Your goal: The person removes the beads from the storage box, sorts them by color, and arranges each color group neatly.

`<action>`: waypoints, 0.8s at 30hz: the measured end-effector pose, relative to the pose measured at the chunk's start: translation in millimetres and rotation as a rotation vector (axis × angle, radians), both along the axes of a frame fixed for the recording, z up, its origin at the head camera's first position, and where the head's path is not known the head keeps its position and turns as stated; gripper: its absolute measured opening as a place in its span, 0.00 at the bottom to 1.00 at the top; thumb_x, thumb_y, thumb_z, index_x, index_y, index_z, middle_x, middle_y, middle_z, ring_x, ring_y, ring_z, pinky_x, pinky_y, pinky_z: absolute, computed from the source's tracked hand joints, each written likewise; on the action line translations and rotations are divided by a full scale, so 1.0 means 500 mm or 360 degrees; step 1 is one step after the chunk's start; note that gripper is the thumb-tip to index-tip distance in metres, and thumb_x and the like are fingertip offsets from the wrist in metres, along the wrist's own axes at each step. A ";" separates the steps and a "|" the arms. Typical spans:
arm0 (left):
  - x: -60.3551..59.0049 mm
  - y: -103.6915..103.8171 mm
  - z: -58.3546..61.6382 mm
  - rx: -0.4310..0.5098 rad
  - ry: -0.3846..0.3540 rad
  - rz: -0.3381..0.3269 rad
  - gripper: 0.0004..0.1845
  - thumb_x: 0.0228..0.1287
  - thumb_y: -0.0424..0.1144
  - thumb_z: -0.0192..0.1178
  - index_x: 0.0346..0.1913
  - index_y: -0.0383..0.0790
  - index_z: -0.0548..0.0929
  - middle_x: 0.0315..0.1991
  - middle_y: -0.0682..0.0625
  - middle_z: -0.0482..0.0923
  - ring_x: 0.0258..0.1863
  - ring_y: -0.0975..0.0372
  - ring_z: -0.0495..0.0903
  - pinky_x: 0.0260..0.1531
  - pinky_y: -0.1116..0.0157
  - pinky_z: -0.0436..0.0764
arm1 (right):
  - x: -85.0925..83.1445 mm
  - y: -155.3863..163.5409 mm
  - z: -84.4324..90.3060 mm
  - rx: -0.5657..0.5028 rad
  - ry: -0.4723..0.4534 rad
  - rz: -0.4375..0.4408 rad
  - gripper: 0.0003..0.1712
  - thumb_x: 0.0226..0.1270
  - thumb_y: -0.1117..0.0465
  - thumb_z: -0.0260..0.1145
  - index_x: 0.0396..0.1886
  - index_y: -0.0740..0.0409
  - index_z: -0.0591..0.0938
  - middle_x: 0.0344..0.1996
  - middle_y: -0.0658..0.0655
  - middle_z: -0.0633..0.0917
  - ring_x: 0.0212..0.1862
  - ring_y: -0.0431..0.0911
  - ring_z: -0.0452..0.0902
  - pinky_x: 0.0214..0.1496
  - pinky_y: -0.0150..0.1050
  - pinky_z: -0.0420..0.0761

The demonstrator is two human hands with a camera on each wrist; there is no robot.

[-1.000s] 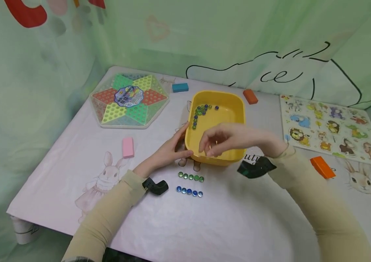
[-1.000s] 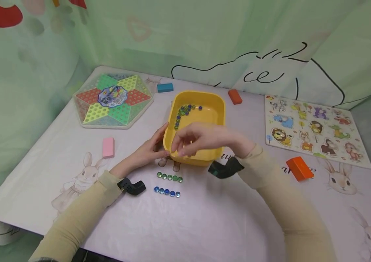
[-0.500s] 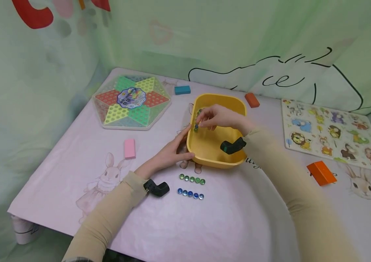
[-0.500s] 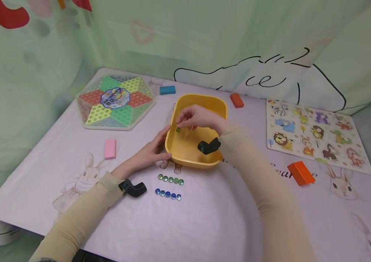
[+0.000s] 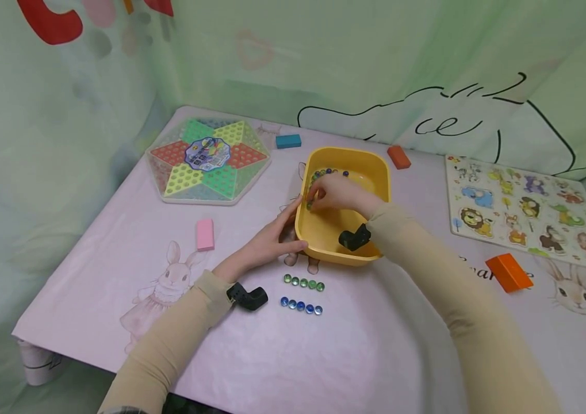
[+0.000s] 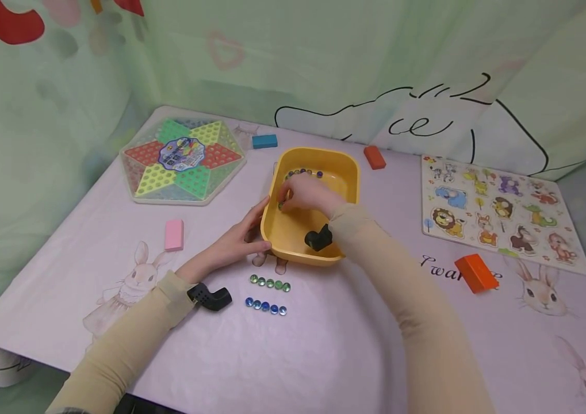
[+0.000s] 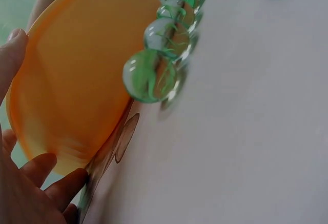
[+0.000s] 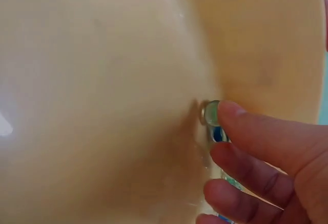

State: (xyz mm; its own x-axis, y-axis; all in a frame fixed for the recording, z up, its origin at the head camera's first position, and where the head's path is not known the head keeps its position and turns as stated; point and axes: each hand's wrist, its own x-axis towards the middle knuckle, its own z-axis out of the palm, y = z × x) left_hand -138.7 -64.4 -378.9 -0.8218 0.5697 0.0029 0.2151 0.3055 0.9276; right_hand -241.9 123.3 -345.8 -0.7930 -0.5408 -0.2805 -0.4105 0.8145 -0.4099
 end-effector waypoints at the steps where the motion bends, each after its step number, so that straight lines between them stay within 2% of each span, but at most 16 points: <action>1: 0.000 0.000 0.000 0.0004 0.0001 0.0000 0.45 0.63 0.37 0.58 0.74 0.46 0.40 0.71 0.40 0.52 0.71 0.53 0.51 0.70 0.54 0.49 | 0.001 -0.002 -0.001 0.0020 0.0017 0.0011 0.13 0.59 0.60 0.67 0.43 0.60 0.83 0.34 0.57 0.81 0.36 0.48 0.71 0.39 0.37 0.74; 10: -0.002 0.000 -0.002 -0.0002 -0.0003 -0.0006 0.45 0.63 0.38 0.58 0.74 0.47 0.39 0.72 0.41 0.51 0.71 0.54 0.51 0.69 0.55 0.50 | 0.015 -0.008 0.013 0.0111 0.0026 0.0023 0.11 0.59 0.59 0.67 0.39 0.60 0.83 0.35 0.57 0.82 0.38 0.48 0.72 0.41 0.38 0.75; 14: -0.002 0.000 -0.002 -0.0006 -0.0002 -0.0007 0.45 0.63 0.39 0.58 0.74 0.46 0.39 0.72 0.41 0.50 0.71 0.53 0.50 0.69 0.54 0.50 | 0.031 0.001 0.041 0.0124 0.0008 0.0074 0.08 0.59 0.59 0.66 0.37 0.58 0.83 0.34 0.56 0.81 0.38 0.47 0.72 0.41 0.38 0.75; 20: -0.002 -0.001 -0.001 -0.0010 -0.0018 0.0001 0.45 0.63 0.39 0.58 0.74 0.47 0.39 0.71 0.41 0.52 0.71 0.54 0.51 0.69 0.55 0.50 | 0.070 0.022 0.097 0.0083 -0.0063 0.0211 0.05 0.60 0.61 0.65 0.34 0.58 0.82 0.29 0.54 0.80 0.32 0.46 0.71 0.34 0.35 0.73; 24: -0.007 0.000 -0.013 0.0012 -0.0016 0.0005 0.46 0.62 0.39 0.59 0.74 0.48 0.39 0.71 0.41 0.52 0.71 0.54 0.51 0.69 0.54 0.50 | 0.102 0.040 0.128 0.0004 -0.0130 0.0272 0.07 0.60 0.58 0.66 0.35 0.56 0.81 0.28 0.52 0.79 0.32 0.44 0.71 0.34 0.34 0.73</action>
